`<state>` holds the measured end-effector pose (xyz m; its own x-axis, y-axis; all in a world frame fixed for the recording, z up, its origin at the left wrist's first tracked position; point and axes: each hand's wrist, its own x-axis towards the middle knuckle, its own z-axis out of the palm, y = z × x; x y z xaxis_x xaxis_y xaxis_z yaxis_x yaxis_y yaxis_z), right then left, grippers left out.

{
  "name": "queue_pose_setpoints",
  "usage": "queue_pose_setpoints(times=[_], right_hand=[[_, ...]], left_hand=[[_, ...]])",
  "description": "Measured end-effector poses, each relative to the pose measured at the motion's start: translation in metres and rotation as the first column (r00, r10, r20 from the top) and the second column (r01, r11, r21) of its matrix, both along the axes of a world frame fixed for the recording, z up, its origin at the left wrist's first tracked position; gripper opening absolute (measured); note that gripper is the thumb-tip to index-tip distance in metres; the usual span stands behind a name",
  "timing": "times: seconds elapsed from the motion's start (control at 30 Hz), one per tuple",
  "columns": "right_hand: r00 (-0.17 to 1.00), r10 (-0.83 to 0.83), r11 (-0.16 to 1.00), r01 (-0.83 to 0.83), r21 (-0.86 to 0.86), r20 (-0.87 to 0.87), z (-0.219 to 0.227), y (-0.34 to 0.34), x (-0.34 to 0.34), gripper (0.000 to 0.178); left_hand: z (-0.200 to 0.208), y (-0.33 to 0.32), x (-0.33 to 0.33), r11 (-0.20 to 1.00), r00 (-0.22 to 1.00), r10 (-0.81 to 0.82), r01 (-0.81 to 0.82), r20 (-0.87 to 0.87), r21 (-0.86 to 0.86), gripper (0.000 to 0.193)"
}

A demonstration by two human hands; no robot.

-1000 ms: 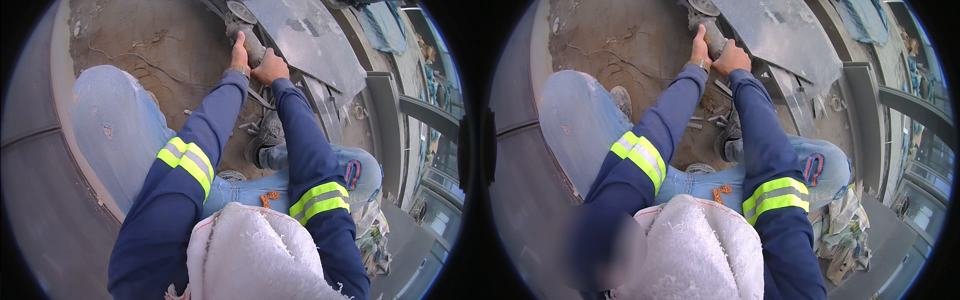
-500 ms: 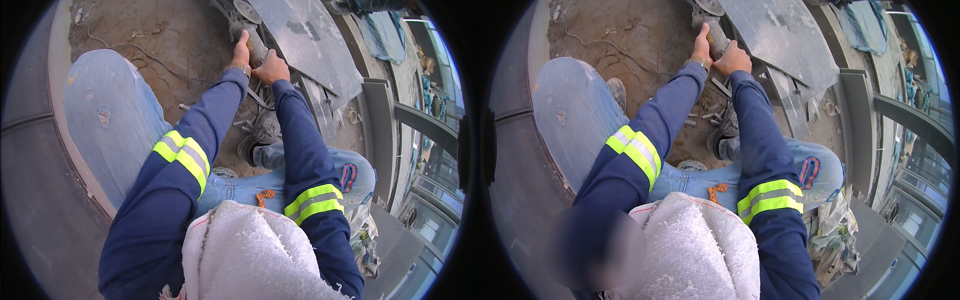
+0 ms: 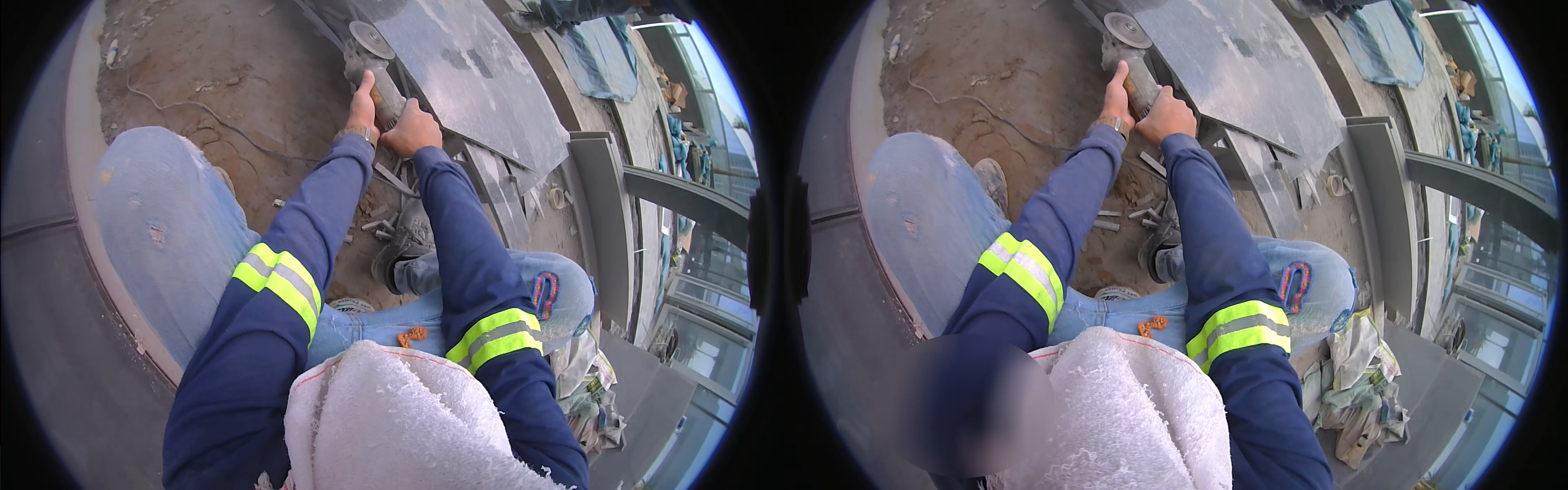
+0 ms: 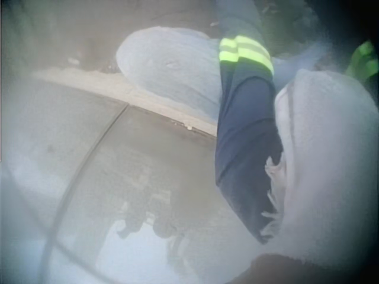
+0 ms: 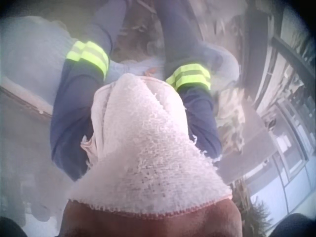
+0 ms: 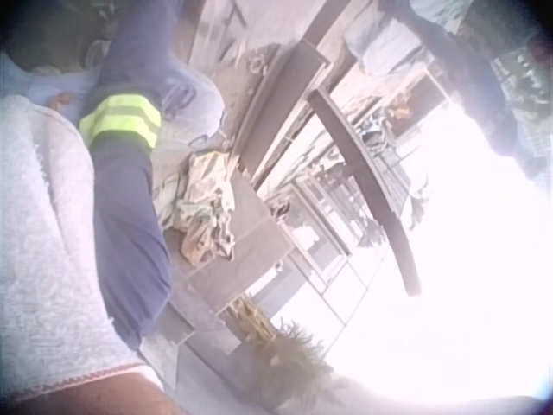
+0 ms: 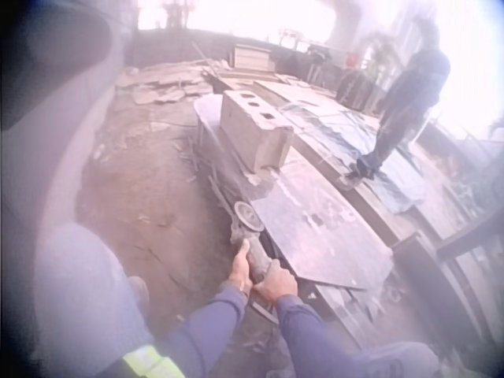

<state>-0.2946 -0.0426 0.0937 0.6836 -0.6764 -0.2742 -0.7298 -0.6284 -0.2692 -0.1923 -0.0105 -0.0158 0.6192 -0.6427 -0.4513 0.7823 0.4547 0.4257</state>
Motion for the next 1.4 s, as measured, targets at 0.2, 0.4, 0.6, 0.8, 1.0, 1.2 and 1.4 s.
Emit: queue_pose_setpoints(times=[0.2,0.4,0.6,0.8,1.0,1.2,1.4], right_hand=[[1.000,-0.002,1.000,0.002,0.002,0.010,0.000,0.001,0.009,0.069],[1.000,-0.005,1.000,0.005,0.001,-0.011,0.000,-0.002,0.014,0.071],[1.000,0.009,1.000,-0.009,-0.001,-0.008,0.000,-0.003,0.020,0.076],[1.000,0.009,1.000,-0.009,0.005,0.001,-0.006,-0.006,0.023,0.074],[1.000,0.015,1.000,-0.015,0.018,0.024,-0.002,-0.006,0.030,0.072],[0.999,-0.005,1.000,0.005,0.003,0.032,-0.007,-0.010,0.031,0.071],[0.999,0.005,1.000,-0.005,-0.001,0.036,-0.006,-0.009,0.039,0.073]], left_hand=[[-0.014,-0.005,0.015,0.998,1.000,0.030,-0.030,0.007,0.055,0.050],[-0.023,-0.012,0.020,0.997,0.999,0.038,-0.038,-0.010,0.068,0.049],[-0.020,-0.013,0.026,0.997,0.999,0.051,-0.052,0.017,0.058,0.049],[-0.012,-0.010,0.026,1.000,1.000,0.021,-0.021,0.021,0.023,0.059],[-0.011,-0.010,0.033,0.998,0.999,0.038,-0.039,0.019,0.050,0.052],[-0.001,-0.012,0.031,0.999,1.000,0.017,-0.016,-0.016,0.039,0.052],[-0.021,-0.019,0.044,0.998,0.999,0.037,-0.038,0.020,0.058,0.051]])
